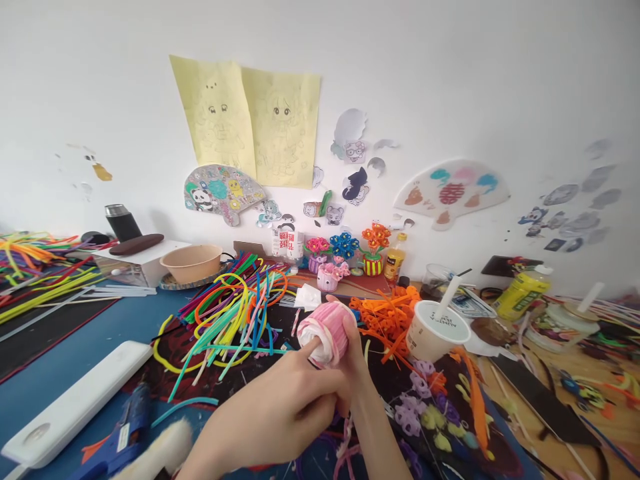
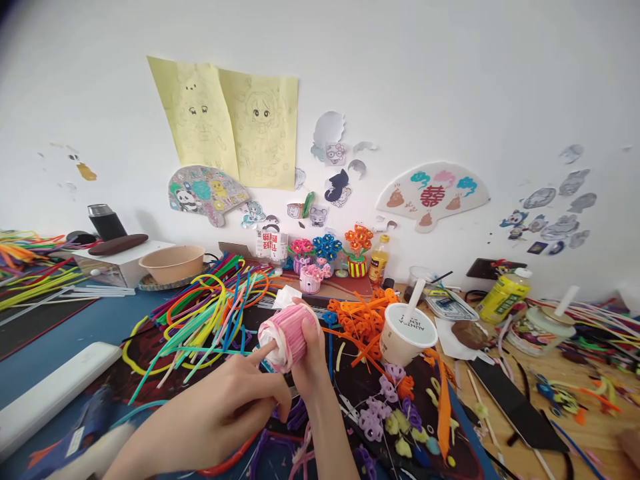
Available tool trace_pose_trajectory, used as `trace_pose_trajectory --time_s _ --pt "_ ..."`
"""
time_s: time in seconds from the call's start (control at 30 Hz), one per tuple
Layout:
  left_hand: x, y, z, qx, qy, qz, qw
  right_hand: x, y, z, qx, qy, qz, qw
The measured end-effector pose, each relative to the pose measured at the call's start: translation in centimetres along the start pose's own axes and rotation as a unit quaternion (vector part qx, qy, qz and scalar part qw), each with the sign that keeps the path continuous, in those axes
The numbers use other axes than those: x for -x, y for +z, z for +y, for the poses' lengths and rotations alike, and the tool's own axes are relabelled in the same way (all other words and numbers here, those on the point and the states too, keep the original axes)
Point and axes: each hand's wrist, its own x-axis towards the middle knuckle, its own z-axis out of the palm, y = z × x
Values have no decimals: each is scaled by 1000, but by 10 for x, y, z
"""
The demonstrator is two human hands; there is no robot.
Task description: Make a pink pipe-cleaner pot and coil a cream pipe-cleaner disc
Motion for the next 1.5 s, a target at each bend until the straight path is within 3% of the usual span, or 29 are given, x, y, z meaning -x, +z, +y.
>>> trace_pose_trajectory --time_s 0.07,0.1,0.2,0.23,0.27,0.4,0.73,1.1,1.5 --pt "7 0 -1 32 -22 57 998 -1 1 -3 -86 47 24 995" --pt "10 2 -4 55 -45 113 991 -1 1 -4 -118 70 33 990" --pt "7 12 -24 59 -139 321 935 -3 1 -5 -164 122 35 978" --pt "4 17 -33 34 -148 368 917 -3 2 -4 -189 144 37 971" --pt "1 22 -41 22 -151 377 913 -4 2 -4 -212 163 40 963" --pt "-9 39 -61 85 -163 348 919 -4 6 -2 -253 193 34 947" --pt "-16 49 -70 244 -179 299 905 -4 7 1 -269 199 64 940" --pt "-16 50 -65 246 -199 291 903 -5 9 8 -269 193 60 942" --pt "-29 59 -69 296 -201 328 874 -4 12 12 -265 182 46 946"
